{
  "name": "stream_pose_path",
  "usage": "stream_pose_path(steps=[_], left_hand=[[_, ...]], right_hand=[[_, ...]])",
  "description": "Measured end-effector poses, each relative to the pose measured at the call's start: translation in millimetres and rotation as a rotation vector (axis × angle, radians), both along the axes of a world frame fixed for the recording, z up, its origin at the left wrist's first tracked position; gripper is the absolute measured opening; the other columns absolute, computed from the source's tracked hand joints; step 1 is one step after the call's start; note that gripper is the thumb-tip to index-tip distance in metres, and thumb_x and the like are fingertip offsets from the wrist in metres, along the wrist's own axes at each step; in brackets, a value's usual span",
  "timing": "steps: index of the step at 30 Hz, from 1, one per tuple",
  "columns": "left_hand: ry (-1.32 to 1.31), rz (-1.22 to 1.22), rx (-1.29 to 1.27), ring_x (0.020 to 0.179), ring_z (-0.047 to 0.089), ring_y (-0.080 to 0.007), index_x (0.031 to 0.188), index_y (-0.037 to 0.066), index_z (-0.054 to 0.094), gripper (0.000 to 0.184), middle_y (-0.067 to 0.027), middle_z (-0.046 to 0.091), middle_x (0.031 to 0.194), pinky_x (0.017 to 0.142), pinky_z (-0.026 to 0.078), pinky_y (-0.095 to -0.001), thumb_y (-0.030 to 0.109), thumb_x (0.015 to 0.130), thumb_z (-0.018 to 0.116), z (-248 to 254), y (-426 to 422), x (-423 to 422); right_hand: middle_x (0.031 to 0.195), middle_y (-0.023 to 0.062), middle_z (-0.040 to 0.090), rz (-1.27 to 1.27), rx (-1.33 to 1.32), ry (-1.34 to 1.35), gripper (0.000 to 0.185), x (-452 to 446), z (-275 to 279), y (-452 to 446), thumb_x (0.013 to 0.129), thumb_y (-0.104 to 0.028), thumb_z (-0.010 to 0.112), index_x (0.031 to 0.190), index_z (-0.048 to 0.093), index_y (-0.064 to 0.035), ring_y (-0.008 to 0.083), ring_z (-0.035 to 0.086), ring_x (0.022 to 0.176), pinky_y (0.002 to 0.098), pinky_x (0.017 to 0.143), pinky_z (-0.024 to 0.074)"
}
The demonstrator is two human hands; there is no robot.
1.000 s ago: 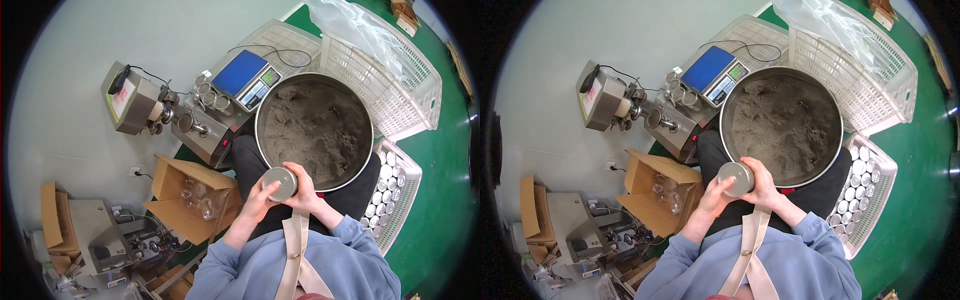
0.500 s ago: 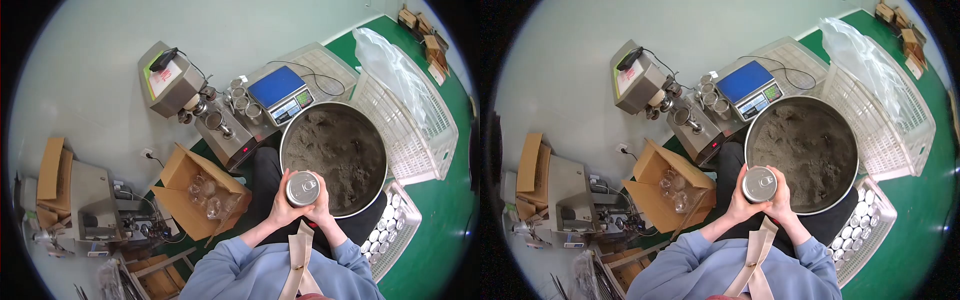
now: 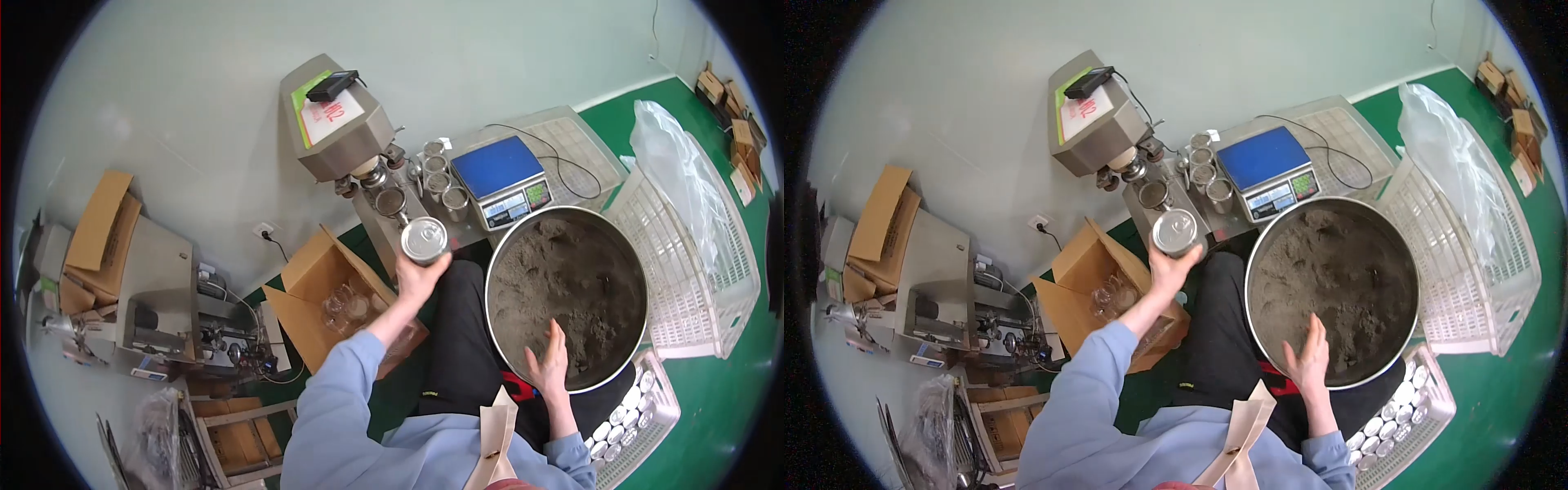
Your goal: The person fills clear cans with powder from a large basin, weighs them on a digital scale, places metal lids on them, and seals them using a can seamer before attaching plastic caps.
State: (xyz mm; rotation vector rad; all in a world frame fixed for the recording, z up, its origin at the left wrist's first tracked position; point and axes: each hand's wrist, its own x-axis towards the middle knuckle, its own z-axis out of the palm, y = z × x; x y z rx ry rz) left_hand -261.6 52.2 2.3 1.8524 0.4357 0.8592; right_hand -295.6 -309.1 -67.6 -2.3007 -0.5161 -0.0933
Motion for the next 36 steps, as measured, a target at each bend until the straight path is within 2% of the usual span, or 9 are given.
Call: stream_pose_path(steps=[2, 4, 8, 10, 15, 21, 25, 34, 36], left_hand=[[0.007, 0.075, 0.083, 0.116, 0.069, -0.0314, 0.135, 0.0, 0.053, 0.082, -0.019, 0.069, 0.124, 0.1, 0.053, -0.0427, 0.025, 0.07, 0.095, -14, 37, 19], [0.078, 0.138, 0.085, 0.117, 0.067, -0.0282, 0.133, 0.002, 0.052, 0.08, -0.0169, 0.067, 0.127, 0.102, 0.052, -0.0405, 0.024, 0.07, 0.096, -30, 68, 35], [0.127, 0.244, 0.083, 0.115, 0.068, -0.032, 0.13, 0.003, 0.054, 0.079, -0.0179, 0.068, 0.124, 0.1, 0.053, -0.0433, 0.029, 0.068, 0.096, -39, 100, 59], [0.088, 0.283, 0.102, 0.113, 0.069, -0.0346, 0.127, 0.004, 0.056, 0.077, -0.0188, 0.07, 0.121, 0.097, 0.054, -0.0451, 0.03, 0.066, 0.096, -48, 110, 69], [0.064, 0.348, 0.048, 0.112, 0.07, -0.0339, 0.125, 0.004, 0.057, 0.075, -0.0179, 0.071, 0.119, 0.098, 0.054, -0.0445, 0.03, 0.066, 0.096, -54, 126, 90], [0.061, 0.417, 0.001, 0.118, 0.067, -0.031, 0.136, 0.004, 0.051, 0.086, -0.0172, 0.066, 0.128, 0.103, 0.051, -0.0437, 0.031, 0.068, 0.096, -58, 154, 118], [0.045, 0.431, -0.03, 0.121, 0.065, -0.0312, 0.143, 0.005, 0.044, 0.093, -0.0156, 0.065, 0.13, 0.106, 0.049, -0.0449, 0.031, 0.069, 0.095, -55, 166, 131], [0.173, 0.391, -0.012, 0.13, 0.061, -0.0343, 0.141, 0.005, 0.046, 0.094, -0.0192, 0.06, 0.141, 0.111, 0.047, -0.0464, 0.036, 0.068, 0.097, -48, 170, 126], [0.184, 0.406, -0.003, 0.132, 0.059, -0.0353, 0.146, 0.004, 0.044, 0.099, -0.0199, 0.058, 0.143, 0.112, 0.046, -0.0464, 0.038, 0.068, 0.096, -50, 168, 125]], right_hand=[[0.144, 0.0277, 0.052, -0.052, -0.029, 0.054, 0.088, -6, -21, -15, 0.08, -0.01, 0.083, 0.154, 0.038, 0.0052, 0.0427, 0.061, 0.12, 0.0468, 0.1, 0.0515], [0.144, 0.0282, 0.051, -0.068, -0.039, 0.083, 0.085, -13, -37, -23, 0.082, -0.011, 0.081, 0.154, 0.039, 0.005, 0.0449, 0.06, 0.122, 0.0479, 0.101, 0.0508], [0.145, 0.0281, 0.051, -0.12, -0.14, 0.134, 0.077, -30, -69, -25, 0.085, -0.013, 0.078, 0.152, 0.042, 0.0036, 0.0474, 0.058, 0.124, 0.0497, 0.102, 0.0492], [0.143, 0.0261, 0.054, -0.144, -0.153, 0.119, 0.071, -28, -72, -24, 0.087, -0.014, 0.076, 0.149, 0.046, 0.0028, 0.0461, 0.059, 0.122, 0.0496, 0.101, 0.0498], [0.137, 0.0235, 0.059, -0.165, -0.157, 0.085, 0.058, -27, -68, -20, 0.089, -0.013, 0.072, 0.141, 0.054, 0.0018, 0.0443, 0.062, 0.116, 0.0493, 0.098, 0.0507], [0.127, 0.0225, 0.063, -0.189, -0.166, 0.098, 0.048, -25, -54, -12, 0.087, -0.01, 0.071, 0.132, 0.059, 0.0021, 0.043, 0.066, 0.11, 0.0477, 0.093, 0.0532], [0.124, 0.0232, 0.064, -0.189, -0.143, 0.167, 0.047, -24, -70, -16, 0.086, -0.007, 0.07, 0.131, 0.059, 0.0031, 0.044, 0.066, 0.11, 0.0485, 0.093, 0.0537], [0.121, 0.0241, 0.064, -0.187, -0.119, 0.221, 0.046, -26, -67, -18, 0.086, -0.005, 0.068, 0.131, 0.059, 0.0046, 0.0447, 0.067, 0.107, 0.0475, 0.093, 0.055], [0.121, 0.024, 0.064, -0.179, -0.109, 0.213, 0.046, -24, -68, -20, 0.086, -0.004, 0.068, 0.131, 0.059, 0.0048, 0.0446, 0.067, 0.108, 0.0473, 0.093, 0.055]])
